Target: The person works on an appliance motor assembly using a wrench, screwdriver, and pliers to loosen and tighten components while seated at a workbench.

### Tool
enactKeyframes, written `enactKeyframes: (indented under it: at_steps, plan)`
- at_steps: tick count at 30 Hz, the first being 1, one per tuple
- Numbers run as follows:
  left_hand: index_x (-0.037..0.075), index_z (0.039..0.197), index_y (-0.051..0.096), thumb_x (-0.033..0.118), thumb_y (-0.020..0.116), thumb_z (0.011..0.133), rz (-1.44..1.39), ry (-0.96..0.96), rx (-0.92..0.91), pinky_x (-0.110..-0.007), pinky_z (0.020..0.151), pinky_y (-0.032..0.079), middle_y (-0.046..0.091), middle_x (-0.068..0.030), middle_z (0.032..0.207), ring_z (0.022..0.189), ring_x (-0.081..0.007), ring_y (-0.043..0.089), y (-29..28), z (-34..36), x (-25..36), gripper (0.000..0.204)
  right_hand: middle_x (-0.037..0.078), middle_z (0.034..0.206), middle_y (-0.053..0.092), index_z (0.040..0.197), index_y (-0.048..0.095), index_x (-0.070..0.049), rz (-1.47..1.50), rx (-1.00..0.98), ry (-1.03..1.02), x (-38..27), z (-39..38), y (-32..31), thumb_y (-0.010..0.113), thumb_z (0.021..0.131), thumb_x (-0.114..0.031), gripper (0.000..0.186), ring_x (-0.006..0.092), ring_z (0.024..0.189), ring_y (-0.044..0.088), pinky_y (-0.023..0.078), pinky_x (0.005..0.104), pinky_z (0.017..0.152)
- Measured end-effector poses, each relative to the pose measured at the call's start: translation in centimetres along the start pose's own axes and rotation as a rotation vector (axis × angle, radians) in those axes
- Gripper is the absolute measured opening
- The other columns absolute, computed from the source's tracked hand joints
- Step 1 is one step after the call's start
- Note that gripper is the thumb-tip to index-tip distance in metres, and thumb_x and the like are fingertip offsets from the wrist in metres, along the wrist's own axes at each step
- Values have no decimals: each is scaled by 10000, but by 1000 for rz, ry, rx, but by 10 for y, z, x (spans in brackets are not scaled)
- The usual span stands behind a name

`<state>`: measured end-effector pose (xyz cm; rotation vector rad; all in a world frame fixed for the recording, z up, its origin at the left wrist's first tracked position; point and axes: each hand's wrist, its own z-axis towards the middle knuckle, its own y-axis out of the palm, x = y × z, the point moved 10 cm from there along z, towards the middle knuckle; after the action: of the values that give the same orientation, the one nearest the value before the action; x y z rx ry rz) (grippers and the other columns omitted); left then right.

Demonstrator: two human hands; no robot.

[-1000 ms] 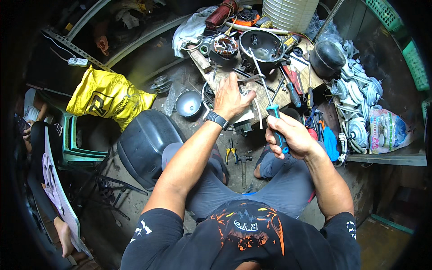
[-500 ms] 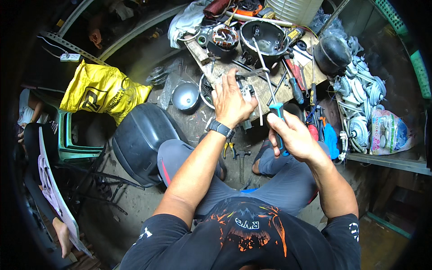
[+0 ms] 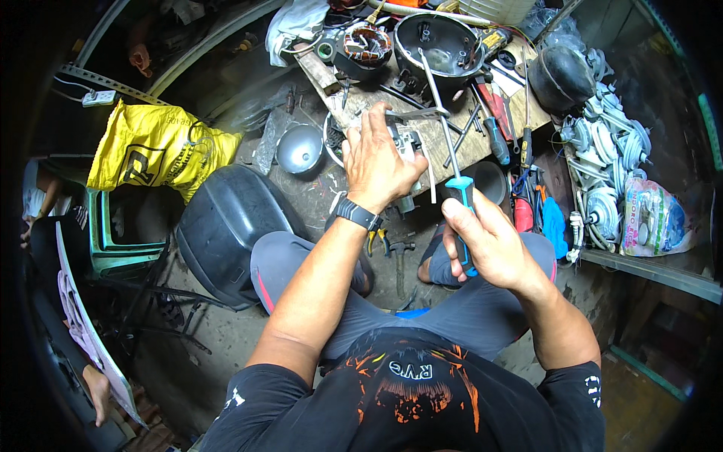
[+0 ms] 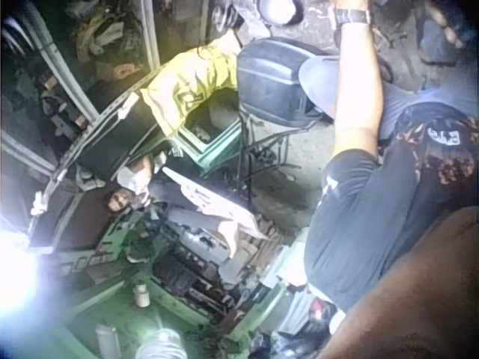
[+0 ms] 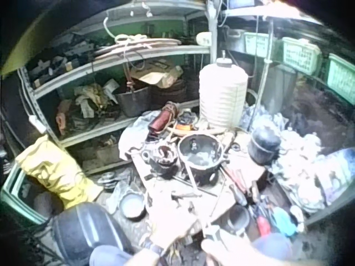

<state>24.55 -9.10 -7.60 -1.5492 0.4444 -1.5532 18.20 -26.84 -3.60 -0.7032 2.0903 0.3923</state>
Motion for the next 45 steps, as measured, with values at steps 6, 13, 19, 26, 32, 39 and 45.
enactKeyframes:
  at_steps: [6, 13, 19, 26, 32, 39, 45]
  plan:
    - [53, 1476, 430, 322, 823, 670, -45, 11, 14, -540, 1055, 416, 564, -160, 1399, 1289, -406, 517, -4, 0, 0, 936, 26, 744, 597, 1190, 535, -100, 52, -16, 7, 1, -1, 3, 516, 1105, -460, 371, 101, 540, 608, 495, 269, 475]
    - [56, 1477, 440, 316, 817, 663, -17, 6, -5, -542, 1065, 407, 564, -162, 1418, 1318, -406, 499, -1, 2, 0, 935, 33, 732, 602, 1139, 542, -87, 27, -29, -11, -7, 2, -13, 520, 1107, -414, 329, 99, 531, 601, 478, 267, 456]
    - [37, 1468, 451, 324, 817, 659, -13, -15, -48, -531, 1042, 415, 576, -172, 1396, 1296, -401, 504, 0, -2, 3, 933, 18, 724, 593, 1113, 546, -77, 46, -29, -47, -6, -2, -17, 544, 1101, -328, 251, 88, 520, 578, 449, 257, 450]
    - [35, 1460, 456, 333, 820, 658, 24, 21, 5, -509, 1043, 423, 573, -176, 1385, 1264, -391, 520, -2, -2, 3, 930, 13, 710, 581, 1107, 556, -78, 34, -54, -52, -5, 4, -27, 551, 1098, -331, 252, 85, 509, 554, 436, 259, 450]
    - [29, 1462, 452, 330, 813, 662, 25, 40, 15, -508, 1039, 423, 567, -177, 1386, 1255, -391, 520, 0, -2, 2, 929, 9, 688, 571, 1083, 557, -70, -32, -66, -68, -4, 9, -39, 552, 1095, -316, 246, 91, 492, 537, 431, 256, 460]
    - [6, 1475, 438, 343, 795, 672, 35, 53, 23, -512, 1038, 424, 560, -190, 1388, 1263, -399, 514, 0, -1, 2, 941, 12, 669, 564, 1067, 548, -66, -76, -106, -62, -16, 15, -45, 536, 1099, -337, 273, 92, 480, 533, 431, 258, 451]
    - [1, 1461, 454, 344, 784, 680, 43, 51, 51, -514, 1030, 423, 564, -196, 1376, 1259, -399, 516, -2, -3, 2, 915, -4, 662, 551, 981, 547, -76, -165, -111, -88, -24, 20, -57, 542, 1098, -373, 319, 81, 479, 530, 428, 257, 441]
